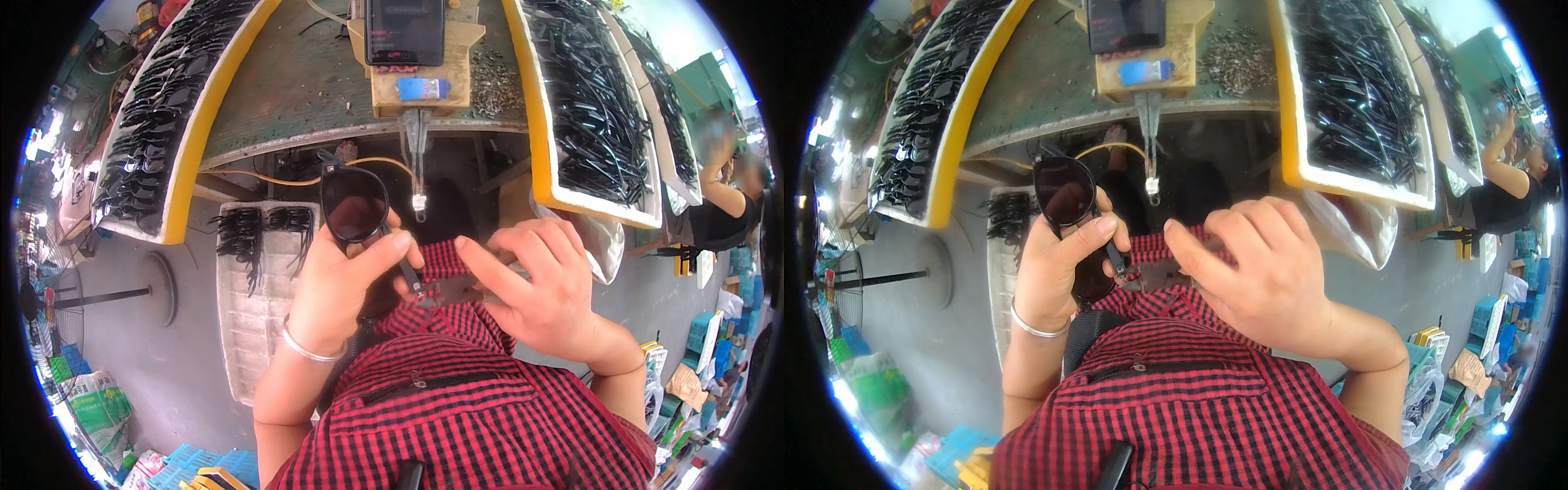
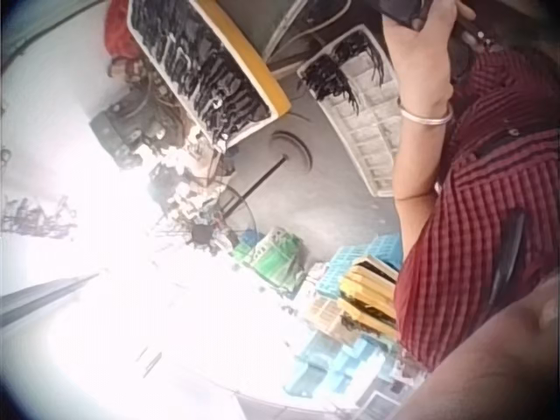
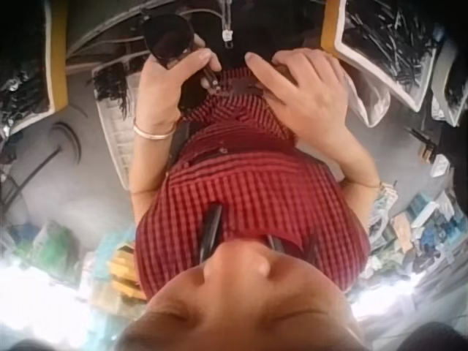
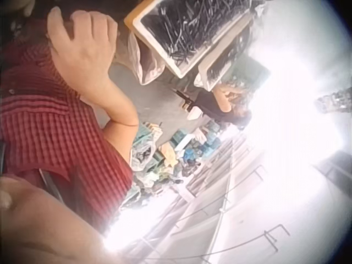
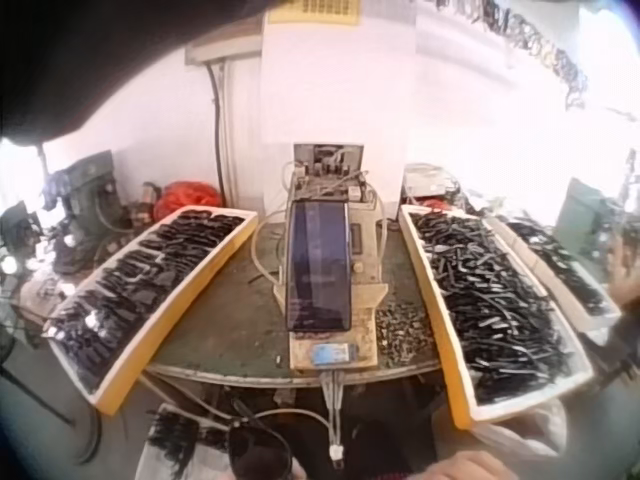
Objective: The person repeatedly picks up sunglasses frames and arms from trays, uses pliers to attach the arms to the frames, and places the assembled sunglasses into a tray. The process is repeated for multiple units.
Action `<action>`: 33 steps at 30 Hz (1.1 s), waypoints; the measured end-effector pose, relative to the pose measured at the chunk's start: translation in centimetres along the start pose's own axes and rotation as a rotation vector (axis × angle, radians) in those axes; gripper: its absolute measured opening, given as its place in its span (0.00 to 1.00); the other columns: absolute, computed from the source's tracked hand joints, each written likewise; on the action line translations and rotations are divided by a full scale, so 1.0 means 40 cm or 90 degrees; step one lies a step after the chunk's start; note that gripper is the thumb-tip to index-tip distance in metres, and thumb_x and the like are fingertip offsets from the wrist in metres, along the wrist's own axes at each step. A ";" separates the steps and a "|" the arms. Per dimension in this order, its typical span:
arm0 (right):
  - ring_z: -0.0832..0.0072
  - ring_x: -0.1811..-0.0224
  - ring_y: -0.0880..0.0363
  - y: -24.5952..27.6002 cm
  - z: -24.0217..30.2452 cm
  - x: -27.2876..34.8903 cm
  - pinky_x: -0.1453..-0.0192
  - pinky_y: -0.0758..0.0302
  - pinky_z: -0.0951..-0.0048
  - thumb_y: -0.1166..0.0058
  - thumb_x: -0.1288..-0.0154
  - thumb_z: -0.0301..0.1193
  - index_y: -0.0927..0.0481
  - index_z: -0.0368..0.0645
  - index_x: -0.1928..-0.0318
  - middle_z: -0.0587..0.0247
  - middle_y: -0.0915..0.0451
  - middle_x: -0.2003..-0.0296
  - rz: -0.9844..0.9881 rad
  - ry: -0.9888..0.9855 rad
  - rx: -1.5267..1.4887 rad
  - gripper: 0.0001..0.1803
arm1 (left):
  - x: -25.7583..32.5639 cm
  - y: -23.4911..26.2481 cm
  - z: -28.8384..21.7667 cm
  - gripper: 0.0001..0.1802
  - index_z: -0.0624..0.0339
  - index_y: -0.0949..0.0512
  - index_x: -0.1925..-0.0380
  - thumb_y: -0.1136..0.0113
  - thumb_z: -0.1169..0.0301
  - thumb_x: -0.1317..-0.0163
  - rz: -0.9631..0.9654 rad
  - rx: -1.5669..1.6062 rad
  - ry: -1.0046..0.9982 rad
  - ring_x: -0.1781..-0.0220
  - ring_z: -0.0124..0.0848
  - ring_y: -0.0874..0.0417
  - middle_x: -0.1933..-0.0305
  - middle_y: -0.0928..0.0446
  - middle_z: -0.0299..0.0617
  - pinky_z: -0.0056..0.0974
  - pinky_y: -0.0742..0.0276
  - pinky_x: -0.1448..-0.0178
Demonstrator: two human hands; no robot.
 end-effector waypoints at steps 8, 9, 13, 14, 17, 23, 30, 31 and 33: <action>0.71 0.70 0.28 -0.002 -0.014 0.004 0.66 0.31 0.68 0.37 0.58 0.30 0.18 0.51 0.57 0.70 0.29 0.72 0.050 -0.015 -0.015 0.21 | -0.004 -0.012 0.017 0.09 0.62 0.29 0.58 0.41 0.78 0.37 0.021 0.017 0.022 0.74 0.27 0.21 0.70 0.21 0.43 0.29 0.23 0.72; 0.71 0.71 0.28 -0.009 -0.021 0.006 0.67 0.31 0.68 0.36 0.57 0.30 0.18 0.50 0.57 0.68 0.29 0.73 0.072 -0.030 -0.064 0.21 | -0.005 -0.014 0.017 0.09 0.63 0.29 0.58 0.41 0.78 0.37 0.023 0.021 0.020 0.74 0.27 0.21 0.70 0.21 0.43 0.29 0.23 0.72; 0.66 0.73 0.24 -0.064 -0.055 0.027 0.68 0.28 0.67 0.33 0.53 0.31 0.17 0.47 0.58 0.62 0.24 0.75 0.225 -0.122 -0.280 0.18 | 0.001 -0.027 0.007 0.11 0.63 0.29 0.57 0.40 0.78 0.38 0.027 -0.017 -0.010 0.70 0.27 0.20 0.69 0.21 0.43 0.29 0.23 0.71; 0.65 0.73 0.22 -0.083 -0.059 0.039 0.68 0.27 0.66 0.33 0.51 0.31 0.17 0.46 0.58 0.60 0.22 0.75 0.280 -0.153 -0.339 0.17 | 0.003 -0.031 0.004 0.12 0.62 0.29 0.56 0.40 0.77 0.38 0.028 -0.026 -0.018 0.69 0.27 0.20 0.70 0.21 0.43 0.28 0.24 0.70; 0.59 0.70 0.19 -0.091 -0.097 0.057 0.65 0.24 0.66 0.34 0.45 0.34 0.17 0.41 0.58 0.54 0.19 0.72 0.270 -0.295 -0.515 0.15 | 0.001 -0.028 -0.006 0.12 0.62 0.29 0.56 0.39 0.77 0.39 -0.003 -0.036 -0.057 0.70 0.26 0.20 0.70 0.21 0.43 0.28 0.25 0.70; 0.58 0.63 0.19 -0.032 -0.409 -0.085 0.57 0.23 0.62 0.37 0.45 0.38 0.17 0.41 0.58 0.52 0.18 0.68 0.148 -0.366 0.052 0.18 | 0.003 -0.002 -0.030 0.12 0.63 0.29 0.55 0.41 0.77 0.38 -0.030 -0.058 -0.104 0.76 0.25 0.23 0.72 0.22 0.43 0.26 0.26 0.71; 0.57 0.58 0.17 -0.044 -0.613 -0.138 0.54 0.22 0.58 0.44 0.43 0.36 0.17 0.43 0.62 0.52 0.16 0.63 0.124 -0.420 0.284 0.12 | 0.000 -0.004 -0.035 0.08 0.68 0.22 0.61 0.42 0.76 0.38 -0.008 -0.091 -0.122 0.76 0.27 0.24 0.76 0.23 0.42 0.28 0.30 0.71; 0.56 0.62 0.16 -0.017 -0.594 -0.115 0.56 0.21 0.57 0.45 0.41 0.37 0.17 0.43 0.59 0.51 0.17 0.67 0.088 -0.458 0.125 0.14 | 0.004 -0.009 -0.037 0.08 0.68 0.22 0.61 0.41 0.76 0.39 -0.024 -0.104 -0.116 0.76 0.27 0.24 0.76 0.22 0.42 0.29 0.30 0.71; 0.75 0.69 0.19 -0.018 -0.519 -0.038 0.63 0.22 0.71 0.41 0.41 0.41 0.16 0.45 0.54 0.60 0.18 0.72 0.074 -0.504 -0.250 0.17 | -0.011 -0.032 -0.031 0.10 0.69 0.22 0.59 0.40 0.76 0.40 0.011 -0.154 -0.081 0.72 0.29 0.21 0.71 0.21 0.45 0.30 0.27 0.68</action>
Point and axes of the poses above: each hand's wrist, its own x-axis away from the middle knuckle, its own y-axis out of the back of the hand, z = x × y, the point moved 9 cm from there along -x, towards the middle knuckle
